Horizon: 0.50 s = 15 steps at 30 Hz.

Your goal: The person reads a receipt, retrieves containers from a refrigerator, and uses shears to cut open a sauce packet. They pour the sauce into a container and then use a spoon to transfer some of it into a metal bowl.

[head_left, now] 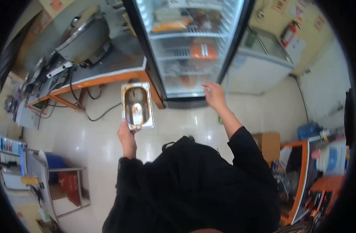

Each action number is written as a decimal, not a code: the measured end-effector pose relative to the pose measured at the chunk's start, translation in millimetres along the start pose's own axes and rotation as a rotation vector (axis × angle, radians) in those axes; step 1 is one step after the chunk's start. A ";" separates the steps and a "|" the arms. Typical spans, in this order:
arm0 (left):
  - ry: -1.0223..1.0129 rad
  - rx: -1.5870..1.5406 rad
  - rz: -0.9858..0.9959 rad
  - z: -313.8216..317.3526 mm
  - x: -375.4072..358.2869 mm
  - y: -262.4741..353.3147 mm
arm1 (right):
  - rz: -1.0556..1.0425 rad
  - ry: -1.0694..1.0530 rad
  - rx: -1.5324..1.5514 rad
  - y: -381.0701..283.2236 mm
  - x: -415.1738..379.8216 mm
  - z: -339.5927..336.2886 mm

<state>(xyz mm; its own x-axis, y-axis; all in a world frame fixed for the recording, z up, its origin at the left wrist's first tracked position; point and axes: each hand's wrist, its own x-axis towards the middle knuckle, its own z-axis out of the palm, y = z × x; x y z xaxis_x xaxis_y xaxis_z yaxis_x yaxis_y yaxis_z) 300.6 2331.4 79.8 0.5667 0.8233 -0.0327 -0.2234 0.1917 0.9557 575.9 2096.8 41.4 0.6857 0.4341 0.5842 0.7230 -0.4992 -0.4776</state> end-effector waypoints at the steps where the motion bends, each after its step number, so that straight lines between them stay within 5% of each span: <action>1: 0.092 -0.010 -0.017 7.7 4.9 1.8 | -0.201 -0.007 0.036 -21.9 44.0 11.5; 5: 0.170 0.013 -0.023 5.3 31.0 -4.4 | -0.687 -0.226 0.015 -92.0 159.2 78.7; 8: 0.166 0.015 -0.062 0.7 57.8 -9.0 | -0.919 -0.146 -0.411 -110.6 213.3 112.5; 11: 0.117 -0.069 -0.054 2.1 113.1 -7.9 | -1.008 -0.086 -0.970 -96.8 260.2 169.8; 15: -0.036 -0.058 -0.138 -0.5 201.0 -10.1 | -0.810 -0.278 -1.058 -133.1 258.7 163.9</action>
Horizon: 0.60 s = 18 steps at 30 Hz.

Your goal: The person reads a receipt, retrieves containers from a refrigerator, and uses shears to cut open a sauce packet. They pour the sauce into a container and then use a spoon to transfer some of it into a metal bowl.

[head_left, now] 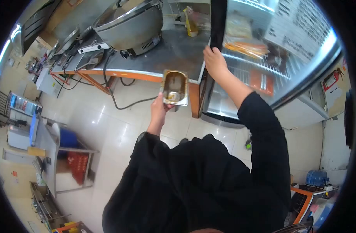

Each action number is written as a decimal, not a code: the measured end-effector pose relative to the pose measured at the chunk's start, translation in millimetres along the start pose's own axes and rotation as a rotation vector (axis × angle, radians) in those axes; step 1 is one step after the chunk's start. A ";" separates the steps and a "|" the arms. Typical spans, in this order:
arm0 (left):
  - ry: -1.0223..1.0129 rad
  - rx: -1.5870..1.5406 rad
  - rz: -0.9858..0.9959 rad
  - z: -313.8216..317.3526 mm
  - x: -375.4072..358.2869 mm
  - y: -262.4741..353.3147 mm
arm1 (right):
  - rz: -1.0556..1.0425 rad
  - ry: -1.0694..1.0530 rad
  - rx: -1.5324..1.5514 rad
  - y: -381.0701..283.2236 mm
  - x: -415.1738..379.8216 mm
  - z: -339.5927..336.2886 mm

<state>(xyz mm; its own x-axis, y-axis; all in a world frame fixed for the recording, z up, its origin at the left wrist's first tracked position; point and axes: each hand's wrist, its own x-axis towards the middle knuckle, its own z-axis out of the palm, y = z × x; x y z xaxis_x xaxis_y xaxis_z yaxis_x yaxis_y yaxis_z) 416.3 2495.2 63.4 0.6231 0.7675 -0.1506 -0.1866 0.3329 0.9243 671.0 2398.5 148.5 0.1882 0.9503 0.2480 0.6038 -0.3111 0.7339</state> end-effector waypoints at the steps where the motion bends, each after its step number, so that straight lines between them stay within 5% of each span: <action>1: -0.064 -0.026 -0.010 4.5 21.3 3.8 | 0.011 -0.097 0.020 5.6 2.7 -13.0; 5: -0.265 -0.068 -0.065 18.5 100.8 0.1 | 0.183 -0.245 0.126 -4.6 5.5 -56.6; 9: -0.224 -0.087 -0.108 33.4 165.7 -10.6 | 0.277 0.107 0.134 -38.8 -39.6 -64.8; 11: -0.241 -0.113 -0.141 30.6 195.9 -22.9 | 0.305 0.055 0.432 -45.4 -71.2 -104.2; 13: -0.214 -0.108 -0.182 35.1 208.6 -27.5 | 0.319 0.374 0.757 -58.3 -127.6 -111.4; 15: -0.179 -0.207 -0.262 37.8 209.6 -24.6 | 0.626 0.592 0.631 -82.1 -186.0 -118.5; 18: -0.085 -0.247 -0.321 45.0 201.6 -23.0 | 1.059 0.442 0.690 -148.0 -261.7 -117.7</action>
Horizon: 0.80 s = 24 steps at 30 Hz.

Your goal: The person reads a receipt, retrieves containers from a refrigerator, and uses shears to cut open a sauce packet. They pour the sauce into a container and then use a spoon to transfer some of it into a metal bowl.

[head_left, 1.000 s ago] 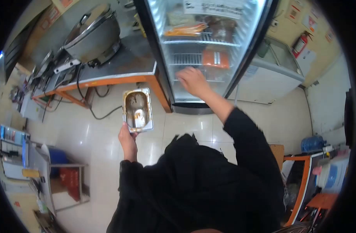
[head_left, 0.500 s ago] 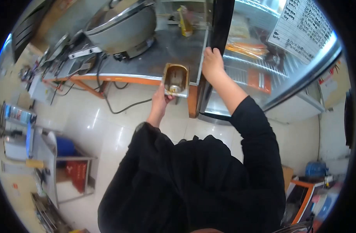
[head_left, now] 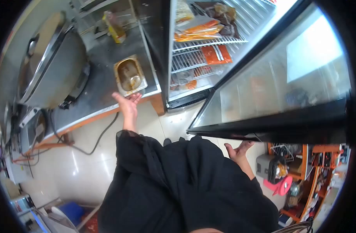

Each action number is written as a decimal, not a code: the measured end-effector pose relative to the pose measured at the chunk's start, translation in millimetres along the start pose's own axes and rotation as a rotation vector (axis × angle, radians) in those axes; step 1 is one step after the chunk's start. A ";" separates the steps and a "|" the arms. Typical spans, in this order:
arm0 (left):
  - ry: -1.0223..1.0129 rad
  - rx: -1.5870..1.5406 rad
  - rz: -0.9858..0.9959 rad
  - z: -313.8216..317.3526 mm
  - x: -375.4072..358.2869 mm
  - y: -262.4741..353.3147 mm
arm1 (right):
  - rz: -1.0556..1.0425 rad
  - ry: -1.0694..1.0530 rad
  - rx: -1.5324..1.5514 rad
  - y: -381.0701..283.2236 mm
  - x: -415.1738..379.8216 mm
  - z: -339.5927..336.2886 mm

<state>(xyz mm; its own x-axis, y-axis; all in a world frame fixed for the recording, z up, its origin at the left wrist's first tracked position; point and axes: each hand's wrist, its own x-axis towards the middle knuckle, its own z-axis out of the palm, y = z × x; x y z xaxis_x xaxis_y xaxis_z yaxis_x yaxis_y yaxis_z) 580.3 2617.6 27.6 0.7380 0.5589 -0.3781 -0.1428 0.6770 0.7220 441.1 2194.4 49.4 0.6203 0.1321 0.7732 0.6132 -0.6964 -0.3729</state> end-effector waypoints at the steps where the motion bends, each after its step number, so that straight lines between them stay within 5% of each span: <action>1: 0.049 -0.034 -0.024 5.0 -7.2 -2.6 | 0.177 -0.072 0.090 -1.7 -14.0 -6.3; 5: -0.137 0.178 -0.038 -16.8 -13.4 -70.7 | 0.598 0.309 0.121 -18.4 -6.0 -11.5; 10: -0.496 0.569 -0.191 71.7 -42.8 -165.2 | 0.511 0.470 0.005 36.7 -25.0 -57.0; 12: -0.707 0.816 0.034 111.1 -15.9 -213.0 | 0.581 0.469 -0.032 49.8 -31.5 -76.0; 14: -0.677 0.964 0.517 176.1 -7.3 -236.4 | 0.598 0.404 -0.048 67.0 -42.4 -95.8; 17: -0.542 1.215 0.588 251.6 36.6 -268.6 | 0.664 0.447 -0.021 86.7 -52.6 -112.0; 21: -0.418 1.635 0.140 316.4 81.2 -288.5 | 0.665 0.252 -0.176 104.2 -50.5 -142.5; 24: -0.321 1.696 0.118 325.0 93.1 -296.1 | 0.674 0.109 -0.212 108.4 -45.7 -160.5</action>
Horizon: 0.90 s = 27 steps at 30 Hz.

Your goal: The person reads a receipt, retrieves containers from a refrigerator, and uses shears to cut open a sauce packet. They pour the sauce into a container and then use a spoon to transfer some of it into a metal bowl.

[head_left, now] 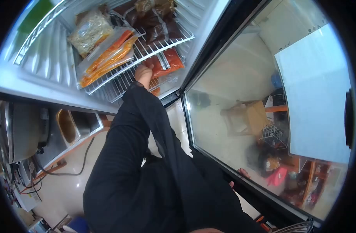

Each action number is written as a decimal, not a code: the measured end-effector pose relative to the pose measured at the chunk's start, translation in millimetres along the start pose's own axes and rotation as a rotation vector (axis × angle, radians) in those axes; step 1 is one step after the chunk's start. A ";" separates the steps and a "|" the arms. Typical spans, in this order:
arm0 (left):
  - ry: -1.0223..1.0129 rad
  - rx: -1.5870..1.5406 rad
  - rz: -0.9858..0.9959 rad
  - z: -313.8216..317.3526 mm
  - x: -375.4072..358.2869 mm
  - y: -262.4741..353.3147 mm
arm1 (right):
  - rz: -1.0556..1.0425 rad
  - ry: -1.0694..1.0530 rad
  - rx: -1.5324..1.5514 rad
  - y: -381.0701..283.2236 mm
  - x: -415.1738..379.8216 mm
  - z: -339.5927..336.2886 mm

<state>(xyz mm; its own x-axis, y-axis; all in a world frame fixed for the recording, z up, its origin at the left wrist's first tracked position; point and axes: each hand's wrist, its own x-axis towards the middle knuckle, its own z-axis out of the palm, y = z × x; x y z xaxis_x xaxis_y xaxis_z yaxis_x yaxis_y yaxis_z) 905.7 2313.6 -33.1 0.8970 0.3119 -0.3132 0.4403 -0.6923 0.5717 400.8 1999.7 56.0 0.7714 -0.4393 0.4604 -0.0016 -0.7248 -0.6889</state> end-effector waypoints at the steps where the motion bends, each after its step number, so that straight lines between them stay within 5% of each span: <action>1: 0.005 0.046 0.035 3.0 5.2 2.5 | -0.035 -0.103 -0.053 -6.2 12.1 -11.6; 4: 0.059 0.090 0.077 8.3 10.1 6.2 | 0.326 -0.415 0.267 46.0 8.3 -50.1; 9: 0.255 0.294 0.323 4.8 67.4 -95.1 | 0.795 -0.240 0.878 106.0 -23.9 -58.0; 10: 0.410 0.347 0.173 -15.9 31.0 -69.2 | 0.876 -0.351 0.931 99.2 -9.1 -64.8; 11: 0.566 0.396 0.021 -33.4 -11.7 -35.3 | 0.788 -0.461 0.954 110.5 -6.2 -66.3; 13: 0.433 0.600 0.024 -28.0 -31.6 -15.7 | 0.594 -0.667 1.001 129.5 2.0 -68.1; 14: 0.524 0.538 0.195 -15.9 -35.6 -3.2 | 0.473 -0.669 0.976 126.7 2.0 -67.0; 15: 0.315 0.491 0.328 -10.4 -43.9 14.5 | 0.400 -0.676 0.964 135.5 2.7 -66.6; 17: 0.435 0.284 0.543 39.8 -23.5 16.6 | 0.257 -0.681 0.942 157.2 1.1 -66.9; 21: 0.301 0.380 0.610 50.0 -27.9 30.6 | 0.426 -0.534 1.080 159.7 -3.9 -49.0; 22: 0.256 0.361 0.601 44.6 -28.0 30.2 | 0.778 -0.740 0.872 195.4 -1.0 -76.9; 24: 0.316 0.336 0.700 49.5 -16.4 16.9 | 1.009 -0.808 0.665 205.5 5.6 -85.9; 27: 0.303 0.412 0.777 46.3 -13.7 21.5 | 0.895 -0.597 0.773 180.6 2.1 -73.1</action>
<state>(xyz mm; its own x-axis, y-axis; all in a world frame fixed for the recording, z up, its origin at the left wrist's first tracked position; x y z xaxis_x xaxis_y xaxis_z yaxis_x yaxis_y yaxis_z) 901.1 2264.3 -51.7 0.9315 -0.2197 0.2900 -0.2848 -0.9363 0.2055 355.6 1829.1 -26.5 0.8535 -0.1611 -0.4955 -0.4461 0.2656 -0.8547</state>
